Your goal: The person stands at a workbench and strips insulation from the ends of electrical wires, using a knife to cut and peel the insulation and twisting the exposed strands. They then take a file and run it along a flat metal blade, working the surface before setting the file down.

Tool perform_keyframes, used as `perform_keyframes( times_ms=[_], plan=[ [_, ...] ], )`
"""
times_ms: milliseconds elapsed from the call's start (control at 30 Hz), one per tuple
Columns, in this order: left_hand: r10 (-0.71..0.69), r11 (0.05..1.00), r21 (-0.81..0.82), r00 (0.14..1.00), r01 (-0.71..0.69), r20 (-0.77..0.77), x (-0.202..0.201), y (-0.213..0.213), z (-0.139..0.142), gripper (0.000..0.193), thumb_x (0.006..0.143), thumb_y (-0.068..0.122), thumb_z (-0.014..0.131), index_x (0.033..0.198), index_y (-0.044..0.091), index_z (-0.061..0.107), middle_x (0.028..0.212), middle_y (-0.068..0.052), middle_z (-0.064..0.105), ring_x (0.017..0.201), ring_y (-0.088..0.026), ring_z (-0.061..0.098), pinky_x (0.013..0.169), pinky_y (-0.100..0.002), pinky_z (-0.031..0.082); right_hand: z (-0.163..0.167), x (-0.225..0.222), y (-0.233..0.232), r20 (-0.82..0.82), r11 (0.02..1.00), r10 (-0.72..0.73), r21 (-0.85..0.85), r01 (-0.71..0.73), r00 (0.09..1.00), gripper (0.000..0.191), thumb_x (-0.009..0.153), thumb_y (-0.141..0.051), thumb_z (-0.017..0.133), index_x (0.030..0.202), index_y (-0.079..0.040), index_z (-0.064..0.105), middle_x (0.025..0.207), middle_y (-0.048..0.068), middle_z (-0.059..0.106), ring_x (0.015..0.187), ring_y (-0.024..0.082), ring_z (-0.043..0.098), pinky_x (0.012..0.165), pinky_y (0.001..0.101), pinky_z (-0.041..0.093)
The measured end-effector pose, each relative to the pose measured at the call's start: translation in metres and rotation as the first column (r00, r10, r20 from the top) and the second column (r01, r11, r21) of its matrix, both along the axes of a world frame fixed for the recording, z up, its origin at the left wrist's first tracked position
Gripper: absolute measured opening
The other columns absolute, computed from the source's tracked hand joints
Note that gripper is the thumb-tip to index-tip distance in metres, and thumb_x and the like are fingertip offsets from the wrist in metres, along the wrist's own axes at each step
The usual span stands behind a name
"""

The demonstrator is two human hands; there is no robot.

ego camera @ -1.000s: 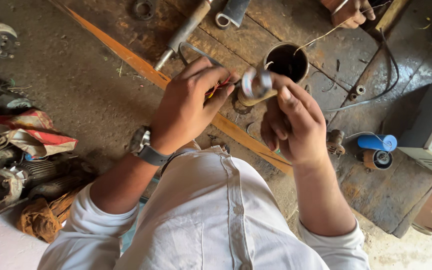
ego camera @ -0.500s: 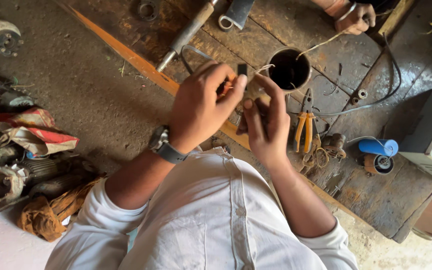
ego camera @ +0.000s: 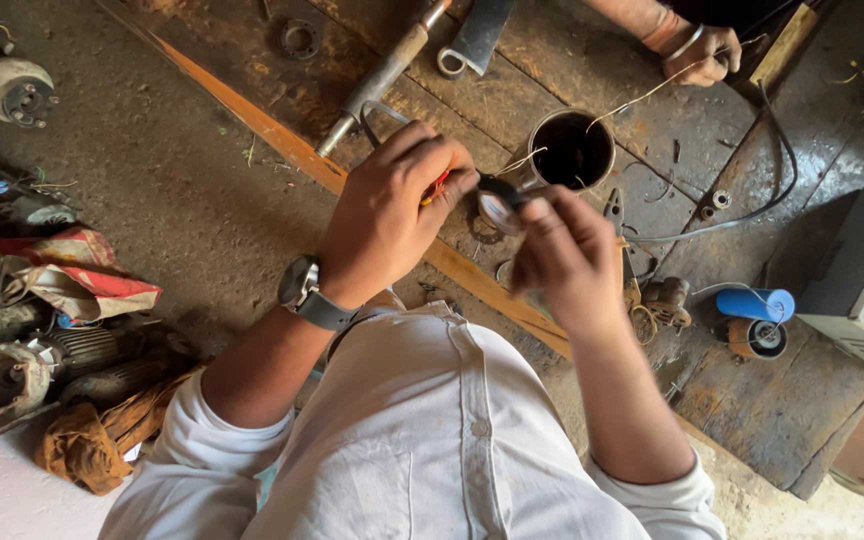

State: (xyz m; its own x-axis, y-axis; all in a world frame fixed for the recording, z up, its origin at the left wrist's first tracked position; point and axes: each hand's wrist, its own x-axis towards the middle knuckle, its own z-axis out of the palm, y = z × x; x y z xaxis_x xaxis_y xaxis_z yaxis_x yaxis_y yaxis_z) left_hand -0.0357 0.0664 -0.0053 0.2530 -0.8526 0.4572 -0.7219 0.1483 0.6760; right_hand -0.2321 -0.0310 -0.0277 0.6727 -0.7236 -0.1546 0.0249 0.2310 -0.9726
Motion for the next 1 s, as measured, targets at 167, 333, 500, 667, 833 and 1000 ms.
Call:
perform_keyframes(
  times_ms=[167, 333, 500, 667, 833, 1000],
  plan=[
    [0.042, 0.999, -0.001, 0.995, -0.042, 0.093, -0.002, 0.005, 0.006, 0.017, 0.096, 0.013, 0.078, 0.104, 0.007, 0.065, 0.099, -0.009, 0.061, 0.089, -0.028, 0.065, 0.076, -0.041, 0.052, 0.026, -0.002, -0.012, 0.479, 0.886, 0.010, 0.403, -0.230, 0.878, 0.039, 0.114, -0.019, 0.053, 0.143, 0.007, 0.056, 0.055, -0.004, 0.046, 0.043, 0.010, 0.046, 0.043, 0.0265, 0.039],
    [0.024, 0.997, -0.078, 0.973, -0.007, 0.228, -0.006, 0.011, 0.018, 0.036, 0.078, 0.002, 0.077, 0.111, 0.006, 0.064, 0.124, -0.012, 0.057, 0.111, -0.032, 0.061, 0.093, -0.042, 0.054, 0.036, 0.025, -0.004, 0.008, 0.987, 0.160, 0.001, -0.160, 0.987, 0.053, 0.106, -0.017, 0.047, 0.156, 0.000, 0.040, 0.064, 0.001, 0.055, 0.048, 0.012, 0.057, 0.046, 0.0278, 0.050],
    [0.001, 0.997, -0.078, 0.968, 0.019, 0.252, -0.009, 0.006, 0.020, 0.026, 0.081, 0.002, 0.076, 0.099, 0.006, 0.058, 0.136, -0.011, 0.061, 0.111, -0.031, 0.062, 0.091, -0.041, 0.054, 0.029, 0.019, 0.018, -0.092, 0.899, -0.061, -0.437, 0.015, 0.994, 0.046, 0.110, -0.008, 0.048, 0.155, 0.001, 0.039, 0.075, 0.002, 0.061, 0.060, 0.009, 0.063, 0.056, 0.0232, 0.052],
    [0.002, 0.997, -0.073, 0.969, 0.016, 0.247, -0.008, 0.003, 0.013, 0.017, 0.094, 0.005, 0.073, 0.105, 0.003, 0.060, 0.103, -0.008, 0.066, 0.098, -0.029, 0.061, 0.086, -0.042, 0.053, 0.002, 0.004, 0.029, -0.184, 0.877, -0.068, -0.479, -0.029, 0.980, 0.038, 0.112, -0.008, 0.050, 0.149, -0.002, 0.044, 0.081, 0.005, 0.066, 0.069, 0.010, 0.068, 0.064, 0.0234, 0.058],
    [-0.098, 0.994, -0.041, 0.985, 0.105, 0.145, -0.006, 0.002, 0.012, 0.014, 0.101, 0.008, 0.070, 0.103, 0.002, 0.057, 0.098, -0.010, 0.065, 0.098, -0.031, 0.064, 0.084, -0.041, 0.053, -0.020, 0.010, 0.024, -0.111, 0.970, 0.134, -0.188, -0.153, 0.985, 0.045, 0.108, -0.016, 0.049, 0.150, -0.005, 0.036, 0.099, 0.006, 0.068, 0.077, 0.011, 0.072, 0.064, 0.0255, 0.056],
    [-0.027, 0.997, -0.059, 0.969, 0.043, 0.246, -0.007, 0.004, 0.019, 0.013, 0.099, 0.007, 0.069, 0.102, 0.007, 0.056, 0.102, -0.012, 0.063, 0.095, -0.030, 0.066, 0.081, -0.040, 0.055, -0.017, 0.007, 0.024, 0.113, 0.992, 0.113, 0.048, -0.119, 0.987, 0.033, 0.112, -0.021, 0.050, 0.139, -0.001, 0.048, 0.124, 0.009, 0.065, 0.108, 0.017, 0.069, 0.089, 0.0340, 0.057]
  ],
)
